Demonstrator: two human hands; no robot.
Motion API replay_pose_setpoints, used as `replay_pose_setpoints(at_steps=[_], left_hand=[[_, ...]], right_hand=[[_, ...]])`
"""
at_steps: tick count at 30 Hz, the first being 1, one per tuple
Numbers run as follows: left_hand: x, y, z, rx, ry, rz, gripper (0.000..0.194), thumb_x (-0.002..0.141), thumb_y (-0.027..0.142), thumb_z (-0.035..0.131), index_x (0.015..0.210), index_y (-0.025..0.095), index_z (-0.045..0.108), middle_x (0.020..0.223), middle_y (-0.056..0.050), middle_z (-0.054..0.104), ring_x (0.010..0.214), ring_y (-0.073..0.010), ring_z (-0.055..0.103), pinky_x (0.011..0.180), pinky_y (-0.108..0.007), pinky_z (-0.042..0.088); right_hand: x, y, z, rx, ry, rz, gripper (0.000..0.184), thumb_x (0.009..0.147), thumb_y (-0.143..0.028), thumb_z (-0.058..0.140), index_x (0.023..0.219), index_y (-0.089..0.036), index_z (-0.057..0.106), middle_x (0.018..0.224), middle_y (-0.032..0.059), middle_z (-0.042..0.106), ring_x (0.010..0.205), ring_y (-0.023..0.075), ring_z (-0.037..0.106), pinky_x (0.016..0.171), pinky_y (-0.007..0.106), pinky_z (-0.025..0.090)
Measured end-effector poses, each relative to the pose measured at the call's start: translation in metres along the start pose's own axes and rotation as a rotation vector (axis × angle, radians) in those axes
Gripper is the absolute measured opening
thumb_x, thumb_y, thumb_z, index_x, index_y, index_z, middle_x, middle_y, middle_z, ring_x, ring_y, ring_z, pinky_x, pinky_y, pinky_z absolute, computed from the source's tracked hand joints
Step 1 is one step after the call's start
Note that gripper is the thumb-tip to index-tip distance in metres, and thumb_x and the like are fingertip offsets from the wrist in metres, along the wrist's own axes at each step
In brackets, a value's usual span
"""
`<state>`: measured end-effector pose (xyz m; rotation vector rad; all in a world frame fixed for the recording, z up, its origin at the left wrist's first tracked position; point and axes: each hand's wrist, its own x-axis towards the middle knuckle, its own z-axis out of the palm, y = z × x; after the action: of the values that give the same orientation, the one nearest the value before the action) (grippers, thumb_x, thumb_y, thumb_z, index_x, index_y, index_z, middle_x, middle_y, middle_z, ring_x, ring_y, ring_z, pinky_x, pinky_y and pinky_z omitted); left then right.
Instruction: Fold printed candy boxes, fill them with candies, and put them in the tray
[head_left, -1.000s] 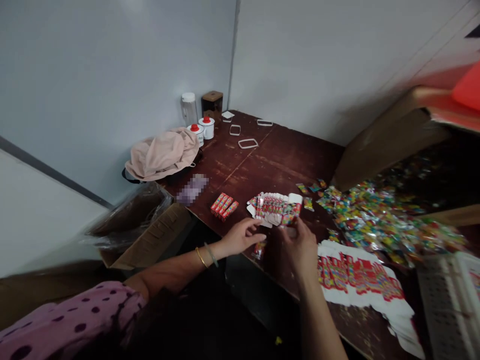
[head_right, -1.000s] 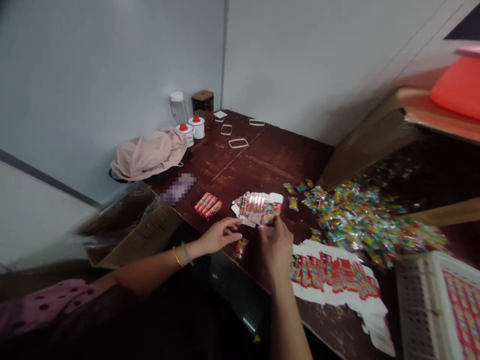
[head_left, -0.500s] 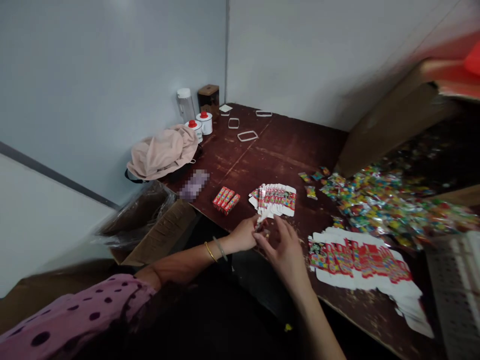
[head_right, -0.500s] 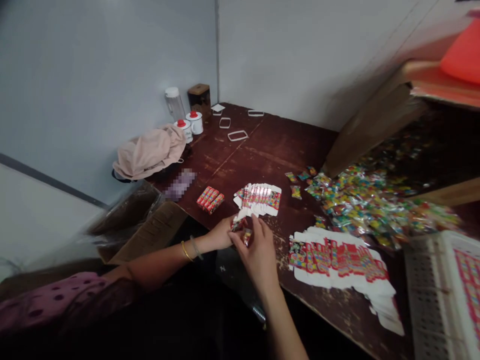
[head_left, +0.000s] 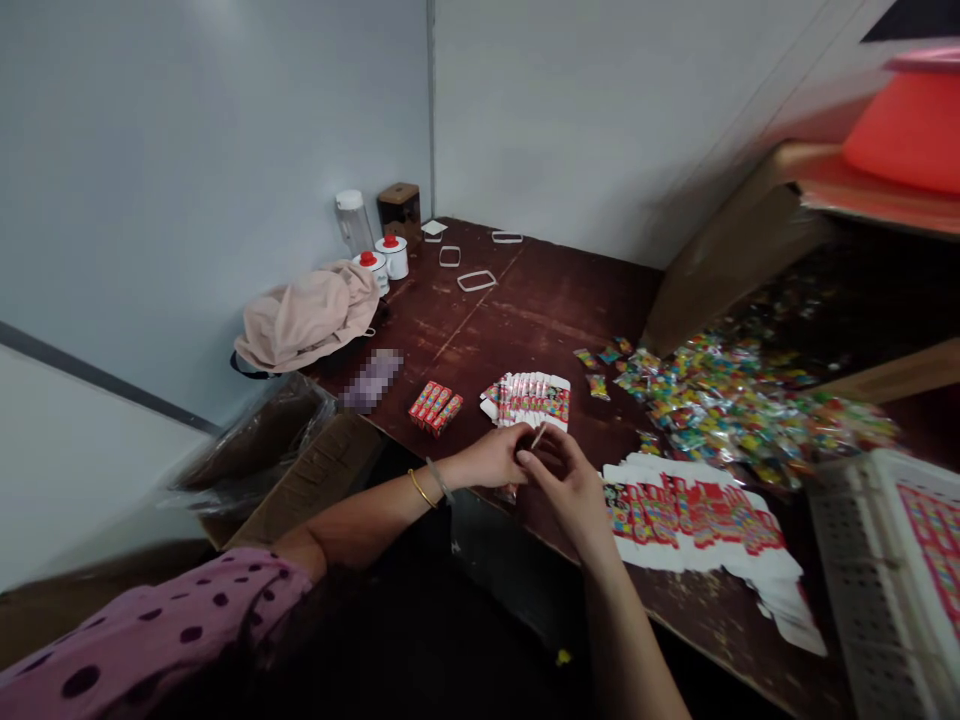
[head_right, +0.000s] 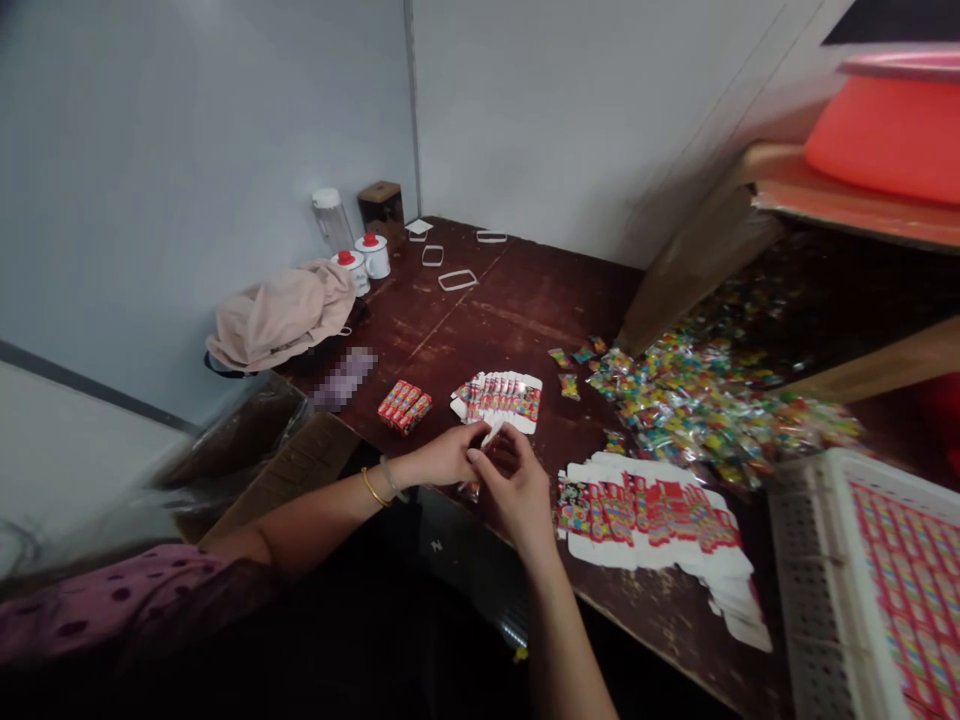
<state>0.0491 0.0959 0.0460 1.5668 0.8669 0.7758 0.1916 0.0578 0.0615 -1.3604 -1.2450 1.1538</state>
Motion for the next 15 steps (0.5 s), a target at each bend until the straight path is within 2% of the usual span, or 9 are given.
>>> replay_pose_setpoints(at_steps=[2, 6, 7, 9, 12, 15], left_hand=[[0.002, 0.004, 0.000, 0.043, 0.002, -0.016, 0.050, 0.064, 0.018, 0.078, 0.110, 0.011, 0.061, 0.103, -0.009, 0.066, 0.093, -0.0204, 0.060, 0.085, -0.032, 0.046], [0.002, 0.013, -0.006, -0.041, -0.208, -0.050, 0.055, 0.064, 0.030, 0.080, 0.113, 0.014, 0.060, 0.102, -0.005, 0.067, 0.094, -0.0204, 0.061, 0.086, -0.033, 0.046], [0.003, 0.014, -0.007, -0.023, -0.223, -0.041, 0.055, 0.064, 0.032, 0.081, 0.113, 0.015, 0.060, 0.103, -0.005, 0.066, 0.095, -0.0206, 0.060, 0.085, -0.033, 0.046], [0.006, 0.014, -0.006, 0.072, -0.165, -0.036, 0.055, 0.063, 0.033, 0.081, 0.110, 0.014, 0.061, 0.102, -0.006, 0.066, 0.093, -0.0210, 0.060, 0.083, -0.033, 0.046], [0.012, 0.011, -0.001, 0.177, -0.072, -0.067, 0.052, 0.063, 0.030, 0.080, 0.107, 0.011, 0.061, 0.100, -0.009, 0.066, 0.087, -0.0206, 0.060, 0.078, -0.031, 0.046], [0.017, 0.008, -0.003, 0.170, -0.120, -0.077, 0.056, 0.061, 0.034, 0.081, 0.108, 0.011, 0.060, 0.102, -0.009, 0.066, 0.090, -0.0212, 0.061, 0.079, -0.032, 0.047]], right_hand=[[0.002, -0.002, -0.001, 0.033, -0.003, 0.021, 0.058, 0.062, -0.047, 0.077, 0.111, -0.019, 0.061, 0.105, 0.0100, 0.070, 0.093, 0.0244, 0.067, 0.085, 0.039, 0.053], [0.005, -0.006, -0.013, 0.118, 0.030, 0.100, 0.034, 0.068, -0.047, 0.073, 0.087, -0.018, 0.068, 0.081, 0.0054, 0.073, 0.074, 0.0208, 0.067, 0.072, 0.034, 0.055], [0.006, -0.007, -0.016, 0.121, 0.040, 0.107, 0.033, 0.070, -0.047, 0.071, 0.085, -0.018, 0.070, 0.079, 0.0053, 0.073, 0.073, 0.0207, 0.067, 0.071, 0.033, 0.055], [0.007, -0.005, -0.019, 0.095, 0.028, 0.085, 0.039, 0.070, -0.048, 0.071, 0.095, -0.018, 0.071, 0.090, 0.0068, 0.074, 0.081, 0.0230, 0.068, 0.075, 0.035, 0.055], [0.008, 0.000, -0.019, -0.001, 0.006, 0.041, 0.063, 0.066, -0.049, 0.075, 0.120, -0.019, 0.064, 0.110, 0.0103, 0.071, 0.097, 0.0272, 0.067, 0.086, 0.041, 0.053], [0.014, 0.003, -0.021, -0.051, -0.038, 0.042, 0.064, 0.067, -0.051, 0.074, 0.121, -0.019, 0.063, 0.113, 0.0113, 0.070, 0.100, 0.0278, 0.067, 0.091, 0.042, 0.052]])
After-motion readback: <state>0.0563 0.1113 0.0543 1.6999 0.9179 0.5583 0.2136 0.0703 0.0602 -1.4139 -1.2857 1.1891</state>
